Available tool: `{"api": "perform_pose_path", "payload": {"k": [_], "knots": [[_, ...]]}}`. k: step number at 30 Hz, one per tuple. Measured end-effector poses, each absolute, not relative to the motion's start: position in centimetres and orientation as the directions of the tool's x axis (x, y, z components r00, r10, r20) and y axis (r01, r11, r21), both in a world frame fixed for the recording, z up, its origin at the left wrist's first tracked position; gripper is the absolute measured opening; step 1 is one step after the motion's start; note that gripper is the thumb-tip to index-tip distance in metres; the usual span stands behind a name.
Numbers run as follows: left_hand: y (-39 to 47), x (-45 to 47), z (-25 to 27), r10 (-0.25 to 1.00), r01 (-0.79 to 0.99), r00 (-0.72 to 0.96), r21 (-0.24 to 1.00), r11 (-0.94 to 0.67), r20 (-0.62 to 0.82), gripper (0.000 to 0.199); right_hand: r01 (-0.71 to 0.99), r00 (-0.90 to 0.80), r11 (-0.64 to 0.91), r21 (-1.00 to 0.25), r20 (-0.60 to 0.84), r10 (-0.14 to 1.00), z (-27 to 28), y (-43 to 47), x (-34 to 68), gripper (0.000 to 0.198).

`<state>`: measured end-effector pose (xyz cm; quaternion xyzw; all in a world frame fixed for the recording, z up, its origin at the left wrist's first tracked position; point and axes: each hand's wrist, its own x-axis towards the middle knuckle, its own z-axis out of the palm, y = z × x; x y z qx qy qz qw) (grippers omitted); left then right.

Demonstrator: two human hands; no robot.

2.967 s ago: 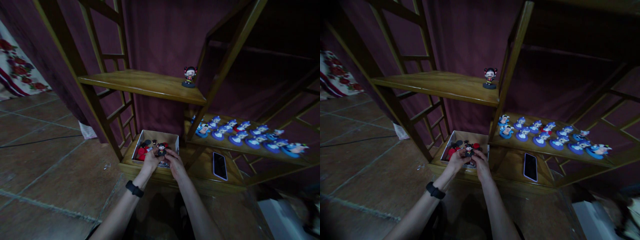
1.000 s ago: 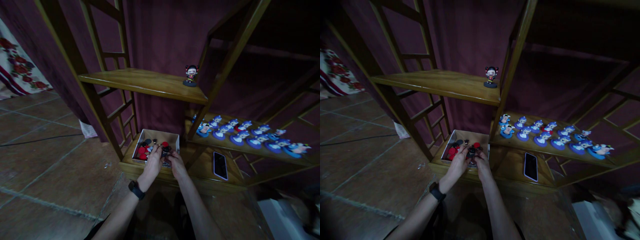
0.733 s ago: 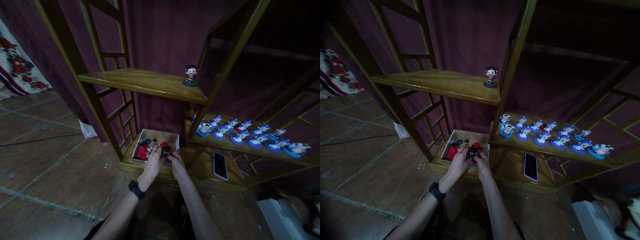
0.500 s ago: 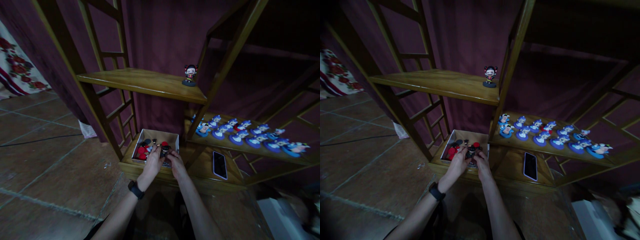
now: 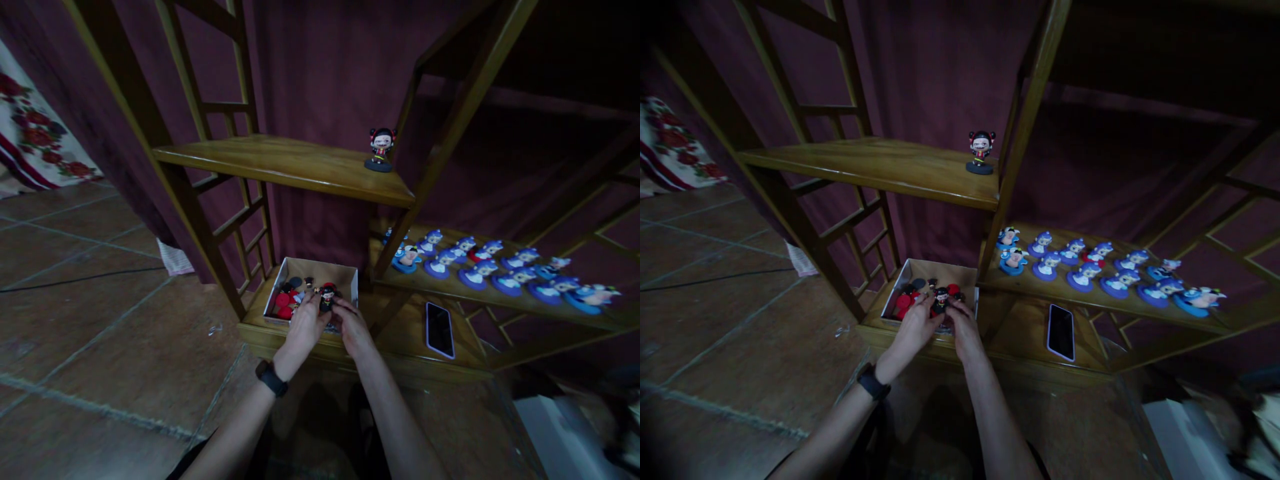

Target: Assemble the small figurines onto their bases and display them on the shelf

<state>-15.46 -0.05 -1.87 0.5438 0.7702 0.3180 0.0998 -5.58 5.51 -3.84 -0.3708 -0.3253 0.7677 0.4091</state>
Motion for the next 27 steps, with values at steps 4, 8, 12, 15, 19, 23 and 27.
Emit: {"api": "perform_pose_path", "payload": {"k": [4,8,12,15,19,23,27], "knots": [[-0.1,-15.5,-1.7,0.902,0.774,-0.378,0.605,0.187,0.206,0.034,-0.384,-0.409,-0.475,-0.792,-0.315,0.856,-3.8,5.5,-5.5,0.025],[-0.1,-15.5,-1.9,0.902,0.77,-0.372,0.615,0.167,0.221,0.036,-0.381,-0.422,-0.493,-0.782,-0.328,0.845,-3.9,5.5,-5.6,0.023],[0.0,-15.4,-2.4,0.9,0.803,-0.358,0.574,0.16,0.25,0.041,-0.394,-0.415,-0.499,-0.772,-0.335,0.846,-4.0,5.5,-5.6,0.023],[-0.1,-15.1,-2.6,0.904,0.835,-0.335,0.529,0.153,0.267,0.044,-0.393,-0.414,-0.501,-0.771,-0.338,0.845,-4.1,5.4,-5.5,0.023],[-0.4,-14.8,-2.2,0.916,0.875,-0.297,0.46,0.149,0.269,0.044,-0.381,-0.414,-0.474,-0.794,-0.312,0.855,-4.3,5.5,-5.4,0.02],[-0.6,-14.6,-1.6,0.933,0.909,-0.257,0.39,0.145,0.251,0.04,-0.374,-0.417,-0.46,-0.805,-0.297,0.859,-4.4,5.5,-5.4,0.019],[-0.7,-14.4,-1.4,0.942,0.942,-0.221,0.306,0.14,0.251,0.04,-0.363,-0.433,-0.473,-0.803,-0.304,0.848,-4.3,5.4,-5.5,0.021]]}}
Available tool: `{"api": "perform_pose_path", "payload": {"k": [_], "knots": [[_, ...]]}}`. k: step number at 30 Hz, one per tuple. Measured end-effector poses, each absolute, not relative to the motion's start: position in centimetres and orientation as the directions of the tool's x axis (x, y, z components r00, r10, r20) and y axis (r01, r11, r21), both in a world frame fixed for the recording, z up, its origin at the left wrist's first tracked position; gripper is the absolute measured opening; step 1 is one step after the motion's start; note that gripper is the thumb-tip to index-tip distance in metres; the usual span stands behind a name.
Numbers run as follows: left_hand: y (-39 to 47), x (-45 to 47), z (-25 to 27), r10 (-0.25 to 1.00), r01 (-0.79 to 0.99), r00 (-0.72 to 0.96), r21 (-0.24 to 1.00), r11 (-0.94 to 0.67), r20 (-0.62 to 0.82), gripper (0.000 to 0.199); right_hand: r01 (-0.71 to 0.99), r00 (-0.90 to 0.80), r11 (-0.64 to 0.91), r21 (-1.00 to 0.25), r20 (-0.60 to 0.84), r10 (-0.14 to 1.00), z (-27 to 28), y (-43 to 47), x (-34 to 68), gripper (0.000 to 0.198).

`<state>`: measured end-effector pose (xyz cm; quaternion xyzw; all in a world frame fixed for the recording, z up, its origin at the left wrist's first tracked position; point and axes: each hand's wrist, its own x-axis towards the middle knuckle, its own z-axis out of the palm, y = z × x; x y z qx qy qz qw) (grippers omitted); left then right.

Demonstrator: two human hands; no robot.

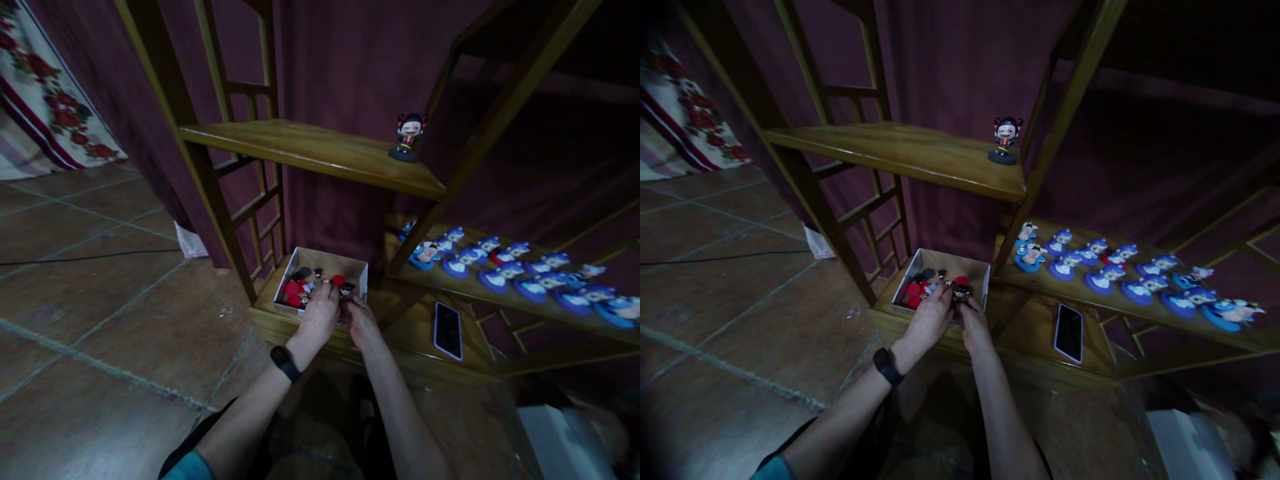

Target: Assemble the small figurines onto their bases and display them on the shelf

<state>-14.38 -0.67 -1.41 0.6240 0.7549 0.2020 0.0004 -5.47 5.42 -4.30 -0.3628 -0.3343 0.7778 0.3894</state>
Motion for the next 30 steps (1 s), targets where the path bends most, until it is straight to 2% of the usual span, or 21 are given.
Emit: {"api": "perform_pose_path", "payload": {"k": [8,21,25,30], "knots": [[-0.45,-14.23,-1.35,0.951,0.965,-0.187,0.228,0.13,0.248,0.036,-0.367,-0.392,-0.47,-0.803,-0.325,0.861,-4.14,5.3,-5.54,0.023],[-0.43,-14.3,-1.71,0.948,0.964,-0.154,0.251,0.083,0.278,0.038,-0.339,-0.39,-0.47,-0.815,-0.333,0.858,-4.58,5.44,-5.5,0.022],[-0.47,-14.45,-1.76,0.95,0.953,-0.162,0.292,0.08,0.267,0.042,-0.337,-0.394,-0.462,-0.821,-0.323,0.861,-4.85,5.53,-5.43,0.024],[-0.44,-14.73,-2.1,0.939,0.904,-0.232,0.412,0.111,0.254,0.046,-0.333,-0.417,-0.471,-0.817,-0.321,0.851,-4.7,5.53,-5.32,0.023]]}}
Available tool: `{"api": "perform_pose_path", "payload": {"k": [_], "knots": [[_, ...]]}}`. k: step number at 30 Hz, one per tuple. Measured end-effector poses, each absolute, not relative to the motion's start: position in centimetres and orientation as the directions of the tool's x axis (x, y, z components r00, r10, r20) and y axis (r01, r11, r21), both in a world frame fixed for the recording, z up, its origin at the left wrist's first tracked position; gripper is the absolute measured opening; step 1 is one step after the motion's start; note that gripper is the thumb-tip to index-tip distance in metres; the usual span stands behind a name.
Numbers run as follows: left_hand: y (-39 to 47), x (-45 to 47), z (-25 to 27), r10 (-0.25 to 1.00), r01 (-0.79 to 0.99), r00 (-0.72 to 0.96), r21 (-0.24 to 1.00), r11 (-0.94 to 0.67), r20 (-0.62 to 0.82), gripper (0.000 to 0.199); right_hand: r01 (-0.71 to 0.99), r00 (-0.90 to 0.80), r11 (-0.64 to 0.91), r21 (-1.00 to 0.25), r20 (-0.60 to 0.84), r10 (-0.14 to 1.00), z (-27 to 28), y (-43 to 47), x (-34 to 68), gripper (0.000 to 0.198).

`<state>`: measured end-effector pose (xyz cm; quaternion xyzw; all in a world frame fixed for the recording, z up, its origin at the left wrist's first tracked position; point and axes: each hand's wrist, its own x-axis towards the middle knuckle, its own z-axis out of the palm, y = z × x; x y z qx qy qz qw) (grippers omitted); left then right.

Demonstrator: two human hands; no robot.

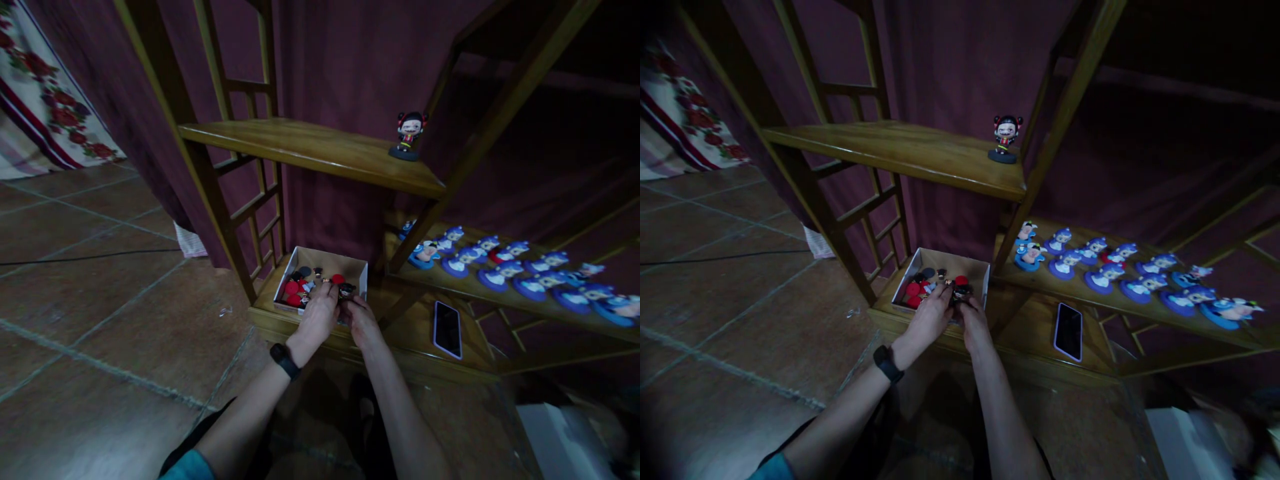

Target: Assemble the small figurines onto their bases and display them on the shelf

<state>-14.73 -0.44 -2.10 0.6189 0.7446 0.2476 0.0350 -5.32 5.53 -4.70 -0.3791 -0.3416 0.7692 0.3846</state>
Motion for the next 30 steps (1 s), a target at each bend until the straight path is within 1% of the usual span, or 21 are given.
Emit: {"api": "perform_pose_path", "payload": {"k": [6,11,14,16,18,20,23,26,30], "knots": [[0.0,-15.2,-2.3,0.93,0.826,-0.28,0.553,0.106,0.239,0.041,-0.334,-0.436,-0.463,-0.821,-0.301,0.848,-4.2,5.5,-5.2,0.022],[0.7,-15.8,-2.3,0.913,0.706,-0.355,0.697,0.121,0.201,0.037,-0.356,-0.411,-0.472,-0.807,-0.319,0.854,-4.3,5.6,-5.2,0.025],[0.9,-16.2,-2.8,0.902,0.559,-0.406,0.821,0.116,0.149,0.041,-0.371,-0.381,-0.468,-0.802,-0.328,0.864,-4.2,5.6,-5.2,0.026],[1.1,-16.4,-3.2,0.886,0.403,-0.452,0.91,0.1,0.103,0.045,-0.366,-0.386,-0.467,-0.805,-0.325,0.863,-4.1,5.6,-5.2,0.026],[1.4,-16.6,-3.6,0.869,0.241,-0.493,0.967,0.079,0.052,0.049,-0.358,-0.403,-0.466,-0.809,-0.317,0.859,-3.9,5.6,-5.1,0.026],[1.7,-16.7,-3.8,0.857,0.11,-0.515,0.992,0.057,0.008,0.047,-0.353,-0.419,-0.467,-0.811,-0.309,0.854,-3.8,5.7,-5.0,0.026],[1.8,-16.8,-3.8,0.862,-0.039,-0.504,0.998,0.042,-0.056,0.041,-0.352,-0.425,-0.464,-0.813,-0.303,0.853,-3.9,5.8,-5.0,0.028],[1.6,-16.8,-3.3,0.878,-0.19,-0.463,0.981,0.035,-0.121,0.038,-0.359,-0.427,-0.463,-0.811,-0.298,0.854,-3.9,5.8,-5.0,0.029],[1.0,-16.8,-2.5,0.881,-0.356,-0.43,0.934,0.036,-0.198,0.039,-0.377,-0.435,-0.461,-0.803,-0.286,0.854,-3.7,5.7,-5.0,0.032]]}}
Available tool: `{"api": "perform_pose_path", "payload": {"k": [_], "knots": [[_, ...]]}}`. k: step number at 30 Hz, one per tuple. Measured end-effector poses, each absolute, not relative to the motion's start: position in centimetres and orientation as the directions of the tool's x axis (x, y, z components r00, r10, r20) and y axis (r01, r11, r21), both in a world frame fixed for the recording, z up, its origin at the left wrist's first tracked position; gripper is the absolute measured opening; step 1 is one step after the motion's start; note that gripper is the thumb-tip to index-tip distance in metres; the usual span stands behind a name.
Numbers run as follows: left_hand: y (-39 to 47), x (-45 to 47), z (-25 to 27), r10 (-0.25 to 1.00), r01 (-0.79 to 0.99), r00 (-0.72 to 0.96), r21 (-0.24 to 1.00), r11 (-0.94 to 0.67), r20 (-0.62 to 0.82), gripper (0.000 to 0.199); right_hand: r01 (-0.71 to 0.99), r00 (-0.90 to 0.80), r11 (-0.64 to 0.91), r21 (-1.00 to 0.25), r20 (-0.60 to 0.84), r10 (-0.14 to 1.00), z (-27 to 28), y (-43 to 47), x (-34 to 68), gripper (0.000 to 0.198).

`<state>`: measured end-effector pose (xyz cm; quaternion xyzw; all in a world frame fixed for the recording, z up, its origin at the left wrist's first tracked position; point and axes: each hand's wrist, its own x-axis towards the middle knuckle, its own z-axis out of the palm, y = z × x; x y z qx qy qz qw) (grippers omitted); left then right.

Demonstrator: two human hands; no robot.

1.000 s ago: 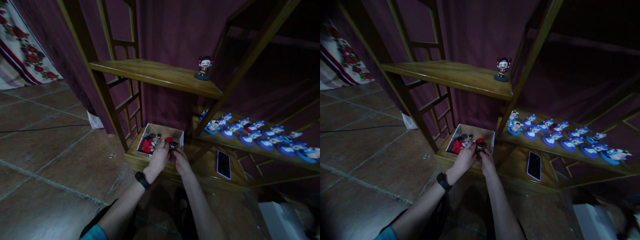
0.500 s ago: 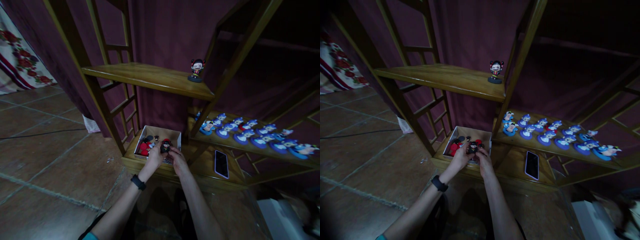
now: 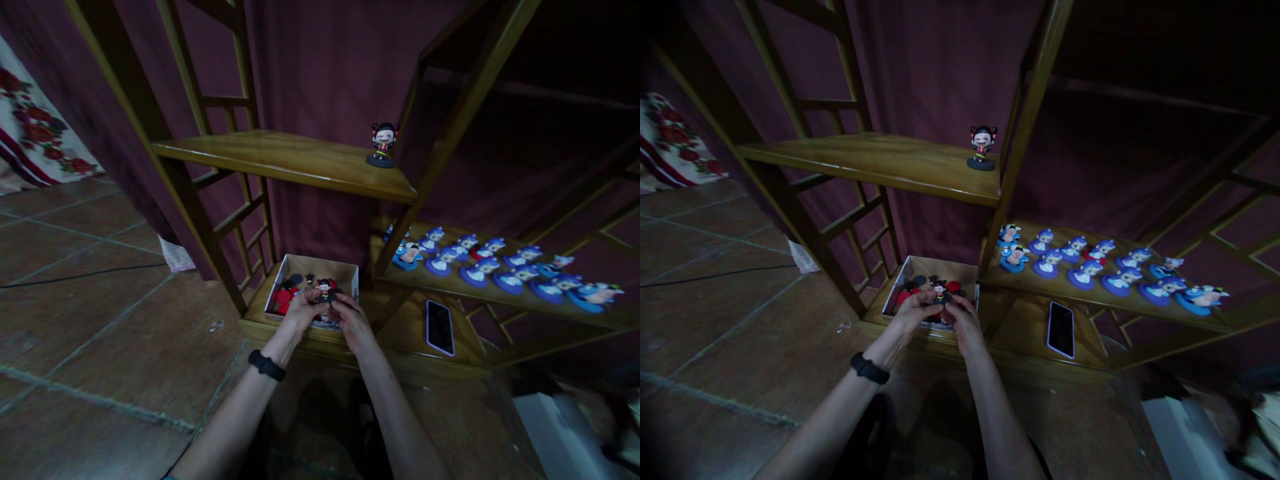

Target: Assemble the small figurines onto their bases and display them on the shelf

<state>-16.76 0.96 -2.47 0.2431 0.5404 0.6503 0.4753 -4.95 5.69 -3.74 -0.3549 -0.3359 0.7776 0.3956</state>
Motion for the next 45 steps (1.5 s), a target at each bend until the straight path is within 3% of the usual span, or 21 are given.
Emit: {"api": "perform_pose_path", "payload": {"k": [10,19,32,45], "knots": [[0.5,-17.0,-1.2,0.895,-0.574,-0.305,0.813,0.099,-0.324,0.036,-0.391,-0.424,-0.461,-0.797,-0.288,0.858,-3.1,5.5,-4.9,0.032],[0.6,-17.2,-1.0,0.904,-0.626,-0.285,0.776,0.078,-0.32,0.041,-0.406,-0.439,-0.447,-0.797,-0.258,0.861,-3.1,5.7,-4.9,0.037],[0.0,-17.3,0.1,0.931,-0.669,-0.177,0.733,0.124,-0.319,0.026,-0.414,-0.497,-0.388,-0.823,-0.152,0.854,-1.9,5.2,-4.8,0.034],[-0.6,-17.4,-0.3,0.935,-0.707,-0.16,0.698,0.115,-0.316,0.02,-0.393,-0.48,-0.375,-0.84,-0.16,0.863,-2.1,5.2,-4.8,0.033]]}}
